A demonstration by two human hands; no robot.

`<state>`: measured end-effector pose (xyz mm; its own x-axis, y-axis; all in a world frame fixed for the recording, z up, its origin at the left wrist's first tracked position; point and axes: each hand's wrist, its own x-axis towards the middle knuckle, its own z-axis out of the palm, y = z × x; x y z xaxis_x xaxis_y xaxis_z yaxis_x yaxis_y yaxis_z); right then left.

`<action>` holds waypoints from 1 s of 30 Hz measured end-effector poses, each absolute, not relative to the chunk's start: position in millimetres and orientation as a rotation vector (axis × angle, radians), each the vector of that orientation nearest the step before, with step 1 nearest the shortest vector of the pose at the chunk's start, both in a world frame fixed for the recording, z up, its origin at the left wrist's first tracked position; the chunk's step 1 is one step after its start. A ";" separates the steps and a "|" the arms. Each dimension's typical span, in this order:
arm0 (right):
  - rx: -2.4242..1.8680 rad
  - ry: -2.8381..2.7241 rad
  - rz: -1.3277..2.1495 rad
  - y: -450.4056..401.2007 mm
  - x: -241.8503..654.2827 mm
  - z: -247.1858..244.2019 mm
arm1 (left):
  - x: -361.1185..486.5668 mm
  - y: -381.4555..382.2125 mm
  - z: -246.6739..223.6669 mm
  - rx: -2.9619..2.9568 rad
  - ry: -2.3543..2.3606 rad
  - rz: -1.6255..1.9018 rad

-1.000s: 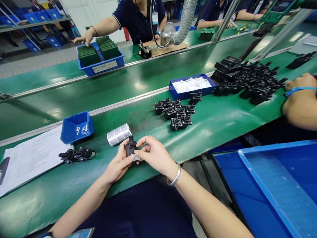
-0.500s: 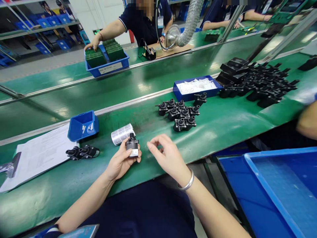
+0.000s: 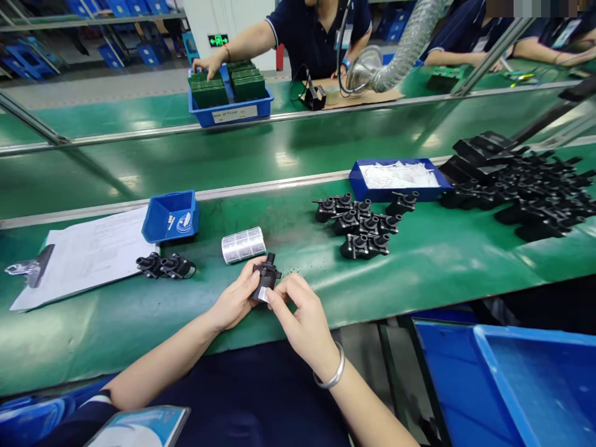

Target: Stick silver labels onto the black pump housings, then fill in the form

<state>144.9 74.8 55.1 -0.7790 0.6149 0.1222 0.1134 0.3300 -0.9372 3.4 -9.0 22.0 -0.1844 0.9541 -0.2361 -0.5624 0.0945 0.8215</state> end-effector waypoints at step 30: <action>-0.686 -1.796 1.998 76.7 142.8 34.3 | 0.0 -8.9 23.9 0.448 0.833 1.486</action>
<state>142.8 76.7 34.3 -0.8143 0.5697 -0.1110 0.0498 -0.1220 -0.9913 0.0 -8.9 23.9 -0.1130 0.9714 -0.2089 -0.6849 0.0762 0.7247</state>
